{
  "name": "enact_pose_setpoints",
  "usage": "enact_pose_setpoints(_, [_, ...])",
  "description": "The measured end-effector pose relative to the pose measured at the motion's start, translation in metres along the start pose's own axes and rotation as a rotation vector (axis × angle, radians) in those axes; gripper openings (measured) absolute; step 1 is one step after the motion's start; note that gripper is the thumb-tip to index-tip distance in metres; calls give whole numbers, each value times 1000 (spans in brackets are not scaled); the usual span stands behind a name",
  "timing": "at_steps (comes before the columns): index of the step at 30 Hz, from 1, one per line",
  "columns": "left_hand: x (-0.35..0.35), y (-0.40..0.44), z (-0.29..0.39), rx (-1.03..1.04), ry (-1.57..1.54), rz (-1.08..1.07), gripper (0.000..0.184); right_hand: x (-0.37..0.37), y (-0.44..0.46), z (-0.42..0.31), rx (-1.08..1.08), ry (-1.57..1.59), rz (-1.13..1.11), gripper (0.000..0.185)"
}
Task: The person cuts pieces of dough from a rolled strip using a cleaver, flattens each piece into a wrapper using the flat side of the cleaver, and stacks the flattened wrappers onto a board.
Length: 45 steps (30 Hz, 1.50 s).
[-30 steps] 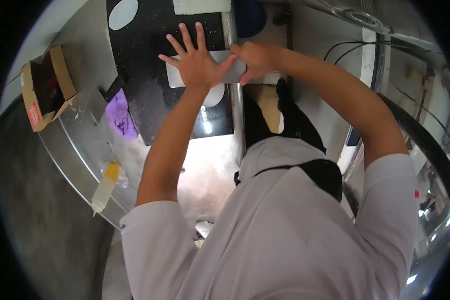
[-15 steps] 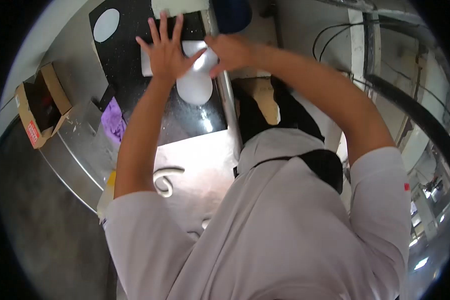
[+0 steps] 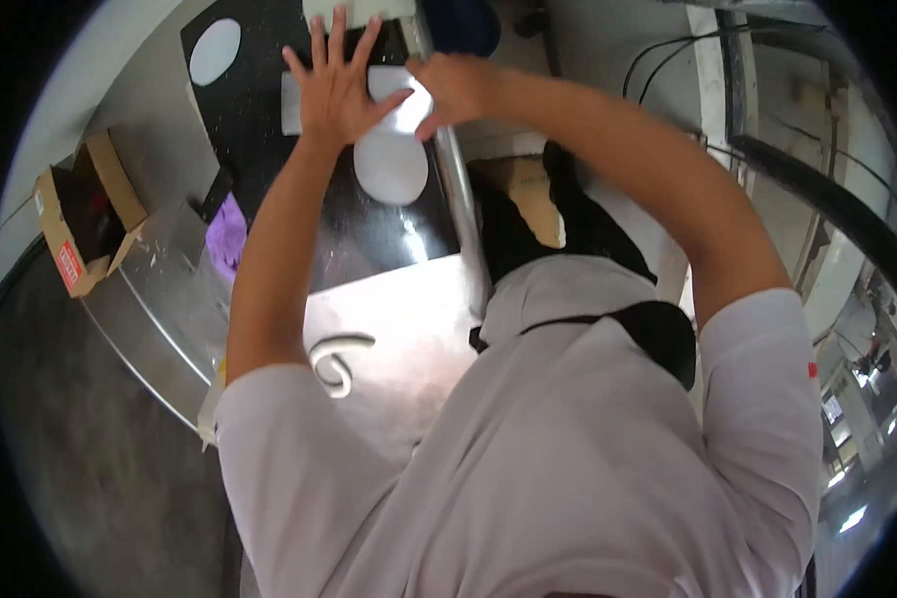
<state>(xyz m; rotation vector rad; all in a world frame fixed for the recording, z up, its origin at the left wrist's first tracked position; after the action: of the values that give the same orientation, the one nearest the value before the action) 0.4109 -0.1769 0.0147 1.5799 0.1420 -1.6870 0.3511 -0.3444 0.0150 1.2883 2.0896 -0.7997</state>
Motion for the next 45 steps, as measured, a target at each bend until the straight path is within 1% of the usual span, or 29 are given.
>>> enact_pose_setpoints(2, [0, -2, 1, -8, 11, -67, 107, 13, -11, -6, 0, -39, 11, 89])
enact_pose_setpoints(4, [-1, -24, 21, -17, -22, -90, 114, 28, -28, -2, -83, 27, -55, 91])
enact_pose_setpoints(5, [1, -21, 21, 7, -14, -44, 110, 33, -35, -3, -92, -38, 65, 92])
enact_pose_setpoints(6, [1, -18, 19, 19, 6, 7, 107, 30, -29, 8, -103, -50, 53, 92])
enact_pose_setpoints(8, [-19, 4, 21, -28, 282, 19, 94, 13, -12, 3, -161, -51, 119, 86])
enact_pose_setpoints(9, [-18, 6, 7, -117, 190, 0, 107, 1, 6, 0, -162, -108, 57, 73])
enact_pose_setpoints(10, [-20, 7, 1, -125, 232, 89, 107, -4, 15, 3, -334, -146, 326, 59])
enact_pose_setpoints(11, [-17, 5, -9, -162, 281, 128, 109, -20, 28, -2, -39, -115, 122, 54])
enact_pose_setpoints(13, [-20, -8, -17, -200, 325, 153, 110, -10, 63, 20, 43, -104, 298, 44])
enact_pose_setpoints(15, [-38, -25, -6, -34, -15, 90, 94, -12, 60, 22, 92, -56, 374, 41])
enact_pose_setpoints(16, [-52, -30, 11, 56, -115, 12, 81, -6, 44, 34, 234, 86, 240, 46])
enact_pose_setpoints(17, [-53, -42, 19, 64, -191, -170, 80, 5, 23, 42, 380, 231, 100, 50])
enact_pose_setpoints(18, [-52, -54, 27, 71, -271, -351, 79, 16, -1, 34, 278, 278, 80, 48])
enact_pose_setpoints(19, [-60, -55, 42, 164, -201, -342, 68, 28, -28, 20, 172, 319, 56, 47])
enact_pose_setpoints(20, [-59, -57, 48, 156, -201, -344, 68, 39, -55, 8, 252, 443, 20, 46])
enact_pose_setpoints(22, [-51, -57, 48, 0, -140, -507, 58, 61, -79, 8, 317, 404, 17, 46])
enact_pose_setpoints(23, [-52, -55, 50, -70, -175, -487, 38, 62, -90, 2, 326, 457, 34, 47])
enact_pose_setpoints(24, [-55, -50, 49, -60, -168, -483, 38, 65, -101, -4, 340, 514, 53, 48])
enact_pose_setpoints(26, [-55, -37, 54, 93, -50, -633, 24, 74, -118, -8, 281, 535, 75, 49])
enact_pose_setpoints(29, [-76, -25, 59, 138, -71, -618, 15, 102, -146, -10, 234, 551, 117, 50])
enact_pose_setpoints(31, [-84, -22, 56, 157, -70, -600, 15, 116, -165, -9, 235, 544, 146, 49])
enact_pose_setpoints(33, [-91, -22, 54, 171, -72, -575, 16, 115, -189, -22, 193, 410, 162, 48])
enact_pose_setpoints(34, [-92, -22, 50, 42, -161, -700, 16, 110, -199, -26, 187, 395, 173, 48])
enact_pose_setpoints(35, [-91, -24, 46, -89, -251, -822, 16, 108, -209, -27, 222, 363, 90, 48])
enact_pose_setpoints(36, [-93, -25, 45, -84, -246, -807, 16, 107, -219, -29, 257, 335, 7, 48])
enact_pose_setpoints(38, [-94, -31, 42, -142, -367, -772, 16, 82, -237, -33, 294, 323, -18, 49])
enact_pose_setpoints(40, [-94, -36, 38, -178, -352, -767, 17, 68, -241, -19, 320, 314, -64, 50])
enact_pose_setpoints(42, [-98, -40, 38, -214, -420, -702, 19, 50, -216, 15, 221, 371, 276, 47])
enact_pose_setpoints(45, [-95, -44, 32, -267, -470, -633, 19, 12, -139, 12, 201, 203, 344, 45])
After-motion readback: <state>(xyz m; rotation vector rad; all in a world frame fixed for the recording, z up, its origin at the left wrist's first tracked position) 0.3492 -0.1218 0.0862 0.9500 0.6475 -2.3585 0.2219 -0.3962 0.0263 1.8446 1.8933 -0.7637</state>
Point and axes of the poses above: each hand's wrist, its own y-axis towards the middle knuckle, its own x-axis out of the palm, z = x × y, the point moved 4 cm from there along y, towards the middle knuckle, and after that the axes turned 10 degrees about z, right-handed, at the moved point
